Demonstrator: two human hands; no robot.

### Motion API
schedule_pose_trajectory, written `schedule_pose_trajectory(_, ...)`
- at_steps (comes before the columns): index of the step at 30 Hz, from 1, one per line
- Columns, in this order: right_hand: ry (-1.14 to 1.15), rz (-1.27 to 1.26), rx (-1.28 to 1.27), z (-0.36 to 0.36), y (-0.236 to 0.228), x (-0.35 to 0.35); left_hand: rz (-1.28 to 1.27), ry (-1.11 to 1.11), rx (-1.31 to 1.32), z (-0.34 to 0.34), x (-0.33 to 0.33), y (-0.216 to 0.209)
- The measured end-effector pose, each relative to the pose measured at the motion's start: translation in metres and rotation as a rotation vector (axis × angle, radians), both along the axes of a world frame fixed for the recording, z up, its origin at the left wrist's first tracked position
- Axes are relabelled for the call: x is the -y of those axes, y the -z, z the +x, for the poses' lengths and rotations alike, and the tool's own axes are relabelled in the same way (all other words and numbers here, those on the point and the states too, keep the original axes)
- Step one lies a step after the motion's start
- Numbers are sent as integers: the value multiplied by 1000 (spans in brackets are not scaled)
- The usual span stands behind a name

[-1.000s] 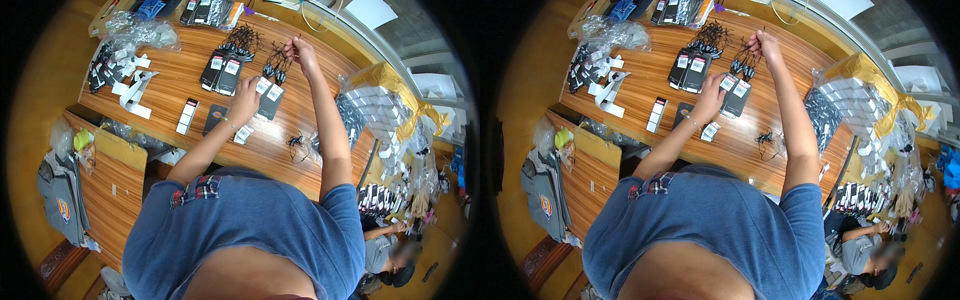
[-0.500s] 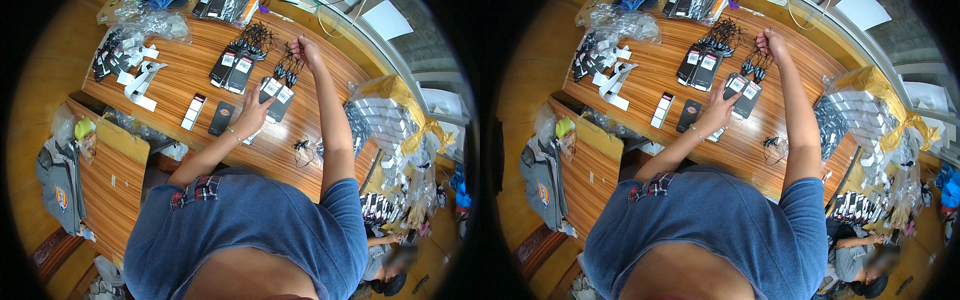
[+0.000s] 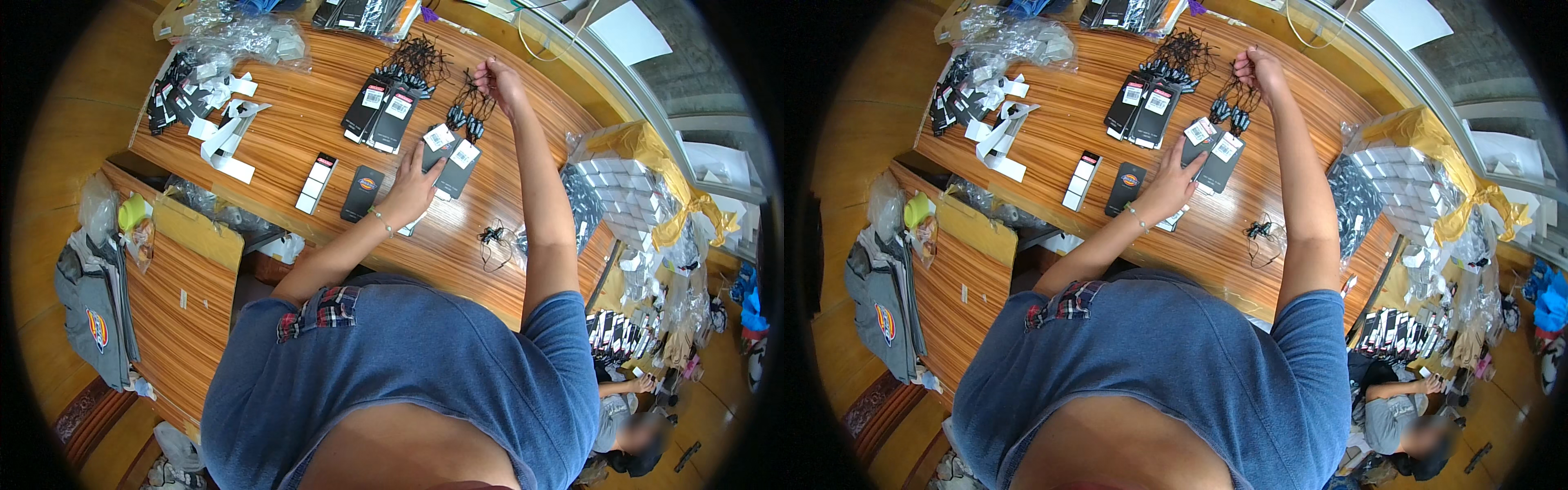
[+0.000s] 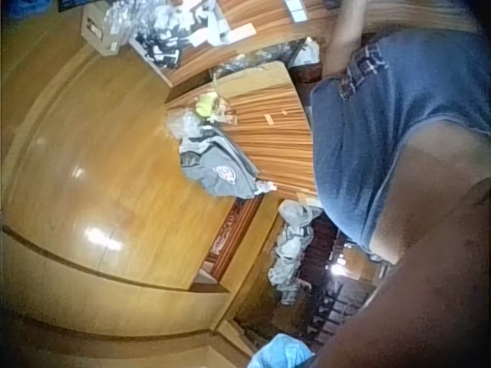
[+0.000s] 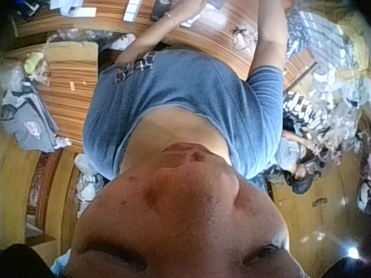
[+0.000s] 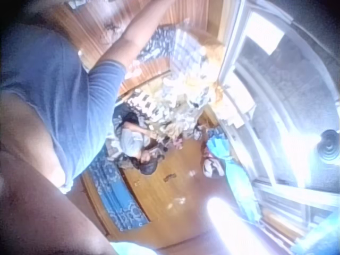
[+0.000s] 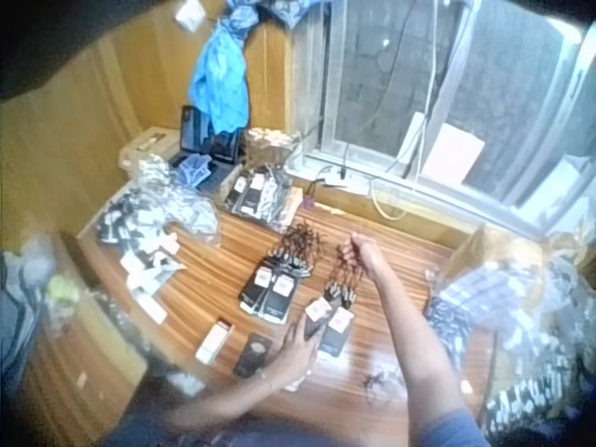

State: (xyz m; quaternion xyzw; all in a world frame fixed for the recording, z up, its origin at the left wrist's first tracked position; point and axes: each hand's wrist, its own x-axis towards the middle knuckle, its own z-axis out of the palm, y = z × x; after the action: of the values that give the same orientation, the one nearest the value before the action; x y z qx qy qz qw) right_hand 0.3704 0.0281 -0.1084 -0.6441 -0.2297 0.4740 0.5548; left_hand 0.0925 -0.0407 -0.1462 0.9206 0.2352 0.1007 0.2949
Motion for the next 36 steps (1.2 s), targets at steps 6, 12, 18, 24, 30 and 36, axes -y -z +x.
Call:
schedule_pose_trajectory(6,-13,-6,-6,0,4,-3,-42,-33,-26,0,5,5)
schedule_pose_trajectory(12,-23,-122,31,14,25,-4,-93,-69,60,-1,9,-1)
schedule_pose_trajectory(18,46,-217,47,20,44,-5,-165,-100,245,-30,12,-39)
schedule_pose_trajectory(24,121,-261,-30,20,57,-11,-79,-231,149,-92,-2,-38)
schedule_pose_trajectory(30,223,-213,4,18,52,-9,110,-209,-63,-139,-44,-42)
schedule_pose_trajectory(36,270,15,251,-52,-19,72,15,-180,-28,-198,-132,-45)
